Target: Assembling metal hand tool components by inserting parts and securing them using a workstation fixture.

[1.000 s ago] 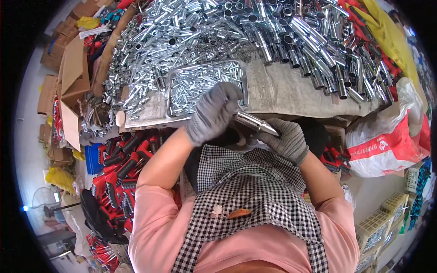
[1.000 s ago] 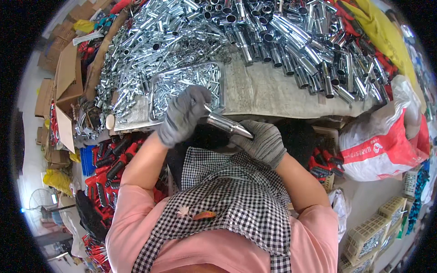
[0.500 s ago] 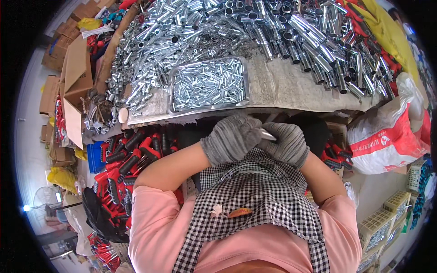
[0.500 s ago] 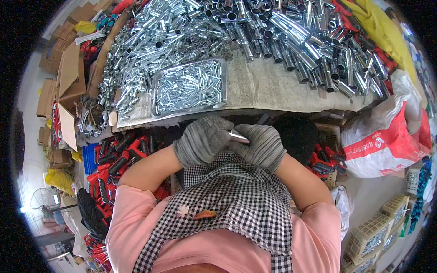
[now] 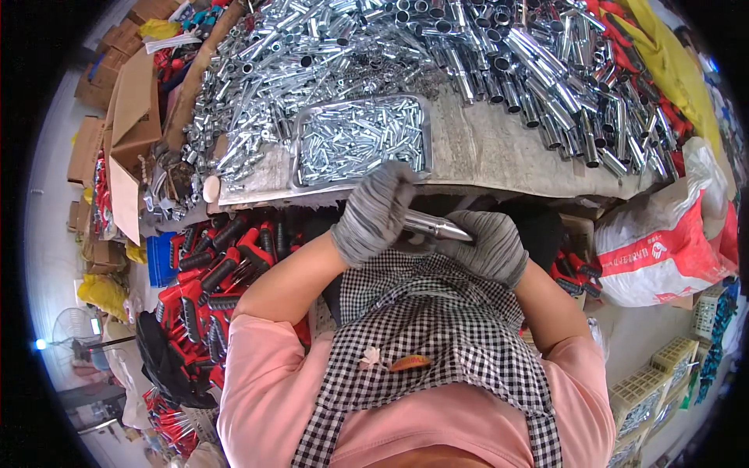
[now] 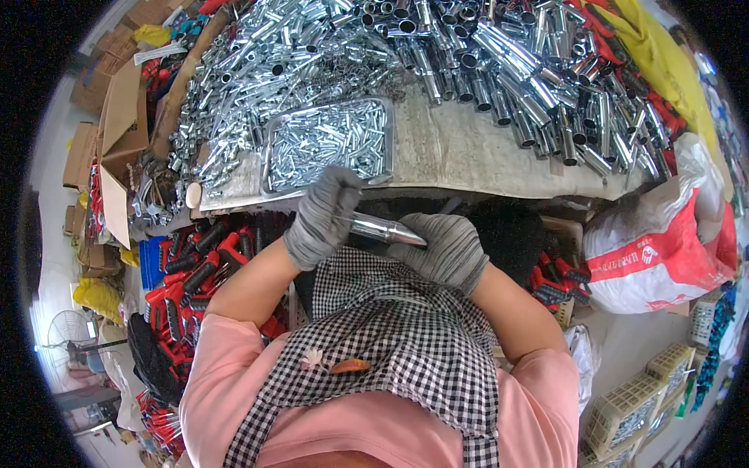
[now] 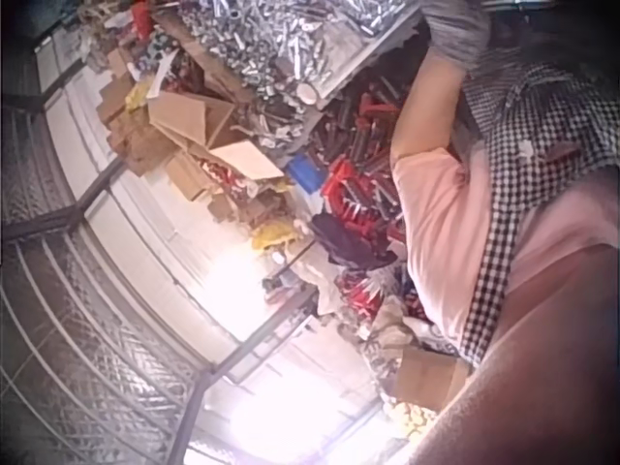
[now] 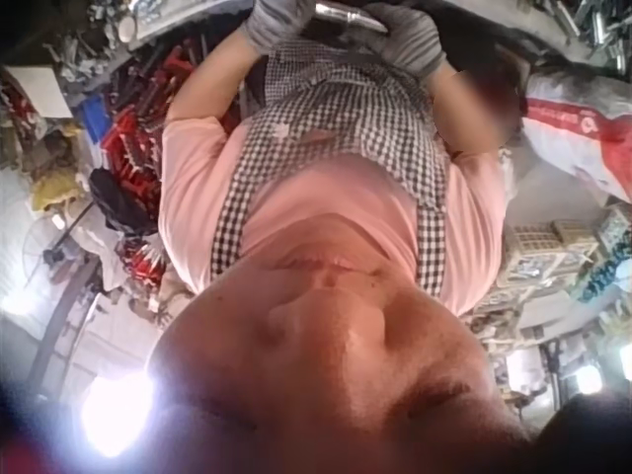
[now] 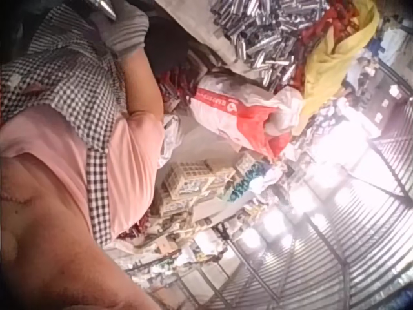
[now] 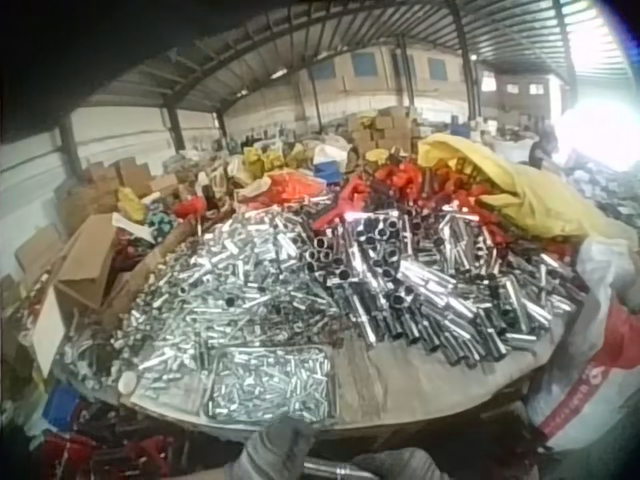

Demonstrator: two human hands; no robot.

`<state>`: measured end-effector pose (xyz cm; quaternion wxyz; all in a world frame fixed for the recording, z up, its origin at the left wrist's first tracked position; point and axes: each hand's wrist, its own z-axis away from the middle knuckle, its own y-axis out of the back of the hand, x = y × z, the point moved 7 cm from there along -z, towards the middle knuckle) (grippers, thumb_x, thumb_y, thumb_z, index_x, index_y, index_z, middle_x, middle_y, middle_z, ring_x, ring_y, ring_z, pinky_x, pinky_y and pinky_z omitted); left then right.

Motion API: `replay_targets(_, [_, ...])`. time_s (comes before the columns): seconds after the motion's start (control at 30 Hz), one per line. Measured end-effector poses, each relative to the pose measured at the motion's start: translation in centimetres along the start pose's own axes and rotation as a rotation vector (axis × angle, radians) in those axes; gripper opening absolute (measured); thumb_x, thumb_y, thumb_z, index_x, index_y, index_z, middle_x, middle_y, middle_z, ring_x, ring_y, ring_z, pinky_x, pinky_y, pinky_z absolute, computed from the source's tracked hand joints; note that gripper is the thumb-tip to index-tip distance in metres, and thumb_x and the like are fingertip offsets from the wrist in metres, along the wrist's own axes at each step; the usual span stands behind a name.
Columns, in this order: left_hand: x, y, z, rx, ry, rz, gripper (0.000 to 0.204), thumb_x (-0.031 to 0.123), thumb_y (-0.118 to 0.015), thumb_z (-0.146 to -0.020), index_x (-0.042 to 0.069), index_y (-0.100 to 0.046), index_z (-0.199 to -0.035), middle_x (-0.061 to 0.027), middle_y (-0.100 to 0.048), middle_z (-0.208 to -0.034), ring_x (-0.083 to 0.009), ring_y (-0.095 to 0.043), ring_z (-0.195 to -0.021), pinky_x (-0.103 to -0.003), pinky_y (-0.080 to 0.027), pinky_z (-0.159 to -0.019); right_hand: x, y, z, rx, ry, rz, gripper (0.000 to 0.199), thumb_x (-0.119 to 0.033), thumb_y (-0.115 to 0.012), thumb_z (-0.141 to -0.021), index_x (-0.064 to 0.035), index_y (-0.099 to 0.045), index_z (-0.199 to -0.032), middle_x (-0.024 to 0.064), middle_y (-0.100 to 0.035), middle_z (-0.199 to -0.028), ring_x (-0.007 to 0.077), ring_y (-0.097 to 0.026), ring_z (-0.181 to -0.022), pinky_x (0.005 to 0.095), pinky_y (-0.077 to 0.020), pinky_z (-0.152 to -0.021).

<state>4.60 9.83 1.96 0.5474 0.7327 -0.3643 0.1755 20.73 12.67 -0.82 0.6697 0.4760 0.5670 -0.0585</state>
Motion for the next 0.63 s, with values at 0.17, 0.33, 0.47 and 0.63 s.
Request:
replay_targets(0.17, [-2.5, 1.5, 0.2, 0.161, 0.207, 0.575, 0.03, 0.03, -0.049, -0.097, 0.004, -0.055, -0.111, -0.0016, -0.051, -0.08, -0.0112, -0.049, -0.071, -0.026, -0.045, -0.067, 1.4, -0.4, 0.8, -0.044, -0.095, -0.093, 0.042, -0.038, -0.075, -0.073, -0.0071, -0.068, -0.101, 0.0139, -0.069, -0.082, 0.0273, -0.068, -0.075, 0.0335, -0.0541, -0.068])
replay_targets(0.33, [-3.9, 1.6, 0.9, 0.182, 0.306, 0.93, 0.028, 0.033, -0.052, -0.096, 0.006, -0.055, -0.103, -0.005, -0.058, -0.083, -0.0142, -0.057, -0.076, -0.027, -0.05, -0.07, 1.2, 0.3, 1.2, -0.063, -0.175, -0.091, 0.043, -0.037, -0.075, -0.073, -0.0062, -0.068, -0.102, 0.0144, -0.069, -0.082, 0.0269, -0.069, -0.075, 0.0333, -0.0541, -0.069])
replay_targets(0.47, [-0.8, 1.6, 1.5, 0.126, 0.136, 0.759, 0.028, 0.034, -0.054, -0.094, 0.006, -0.055, -0.098, -0.0126, -0.066, -0.096, -0.0208, -0.064, -0.091, -0.032, -0.051, -0.08, 1.3, -0.1, 1.4, -0.052, -0.144, -0.081, 0.044, -0.037, -0.076, -0.073, -0.0058, -0.068, -0.102, 0.0144, -0.069, -0.082, 0.0265, -0.069, -0.074, 0.0335, -0.054, -0.068])
replay_targets(0.63, [1.0, -1.6, 2.4, -0.057, -0.143, 0.479, 0.032, 0.03, -0.054, -0.094, 0.004, -0.056, -0.113, -0.0146, -0.063, -0.111, -0.027, -0.061, -0.104, -0.036, -0.048, -0.089, 0.5, -0.6, 1.6, -0.116, -0.155, -0.172, 0.046, -0.039, -0.075, -0.073, -0.0059, -0.068, -0.104, 0.0169, -0.069, -0.085, 0.0257, -0.069, -0.077, 0.0332, -0.054, -0.071])
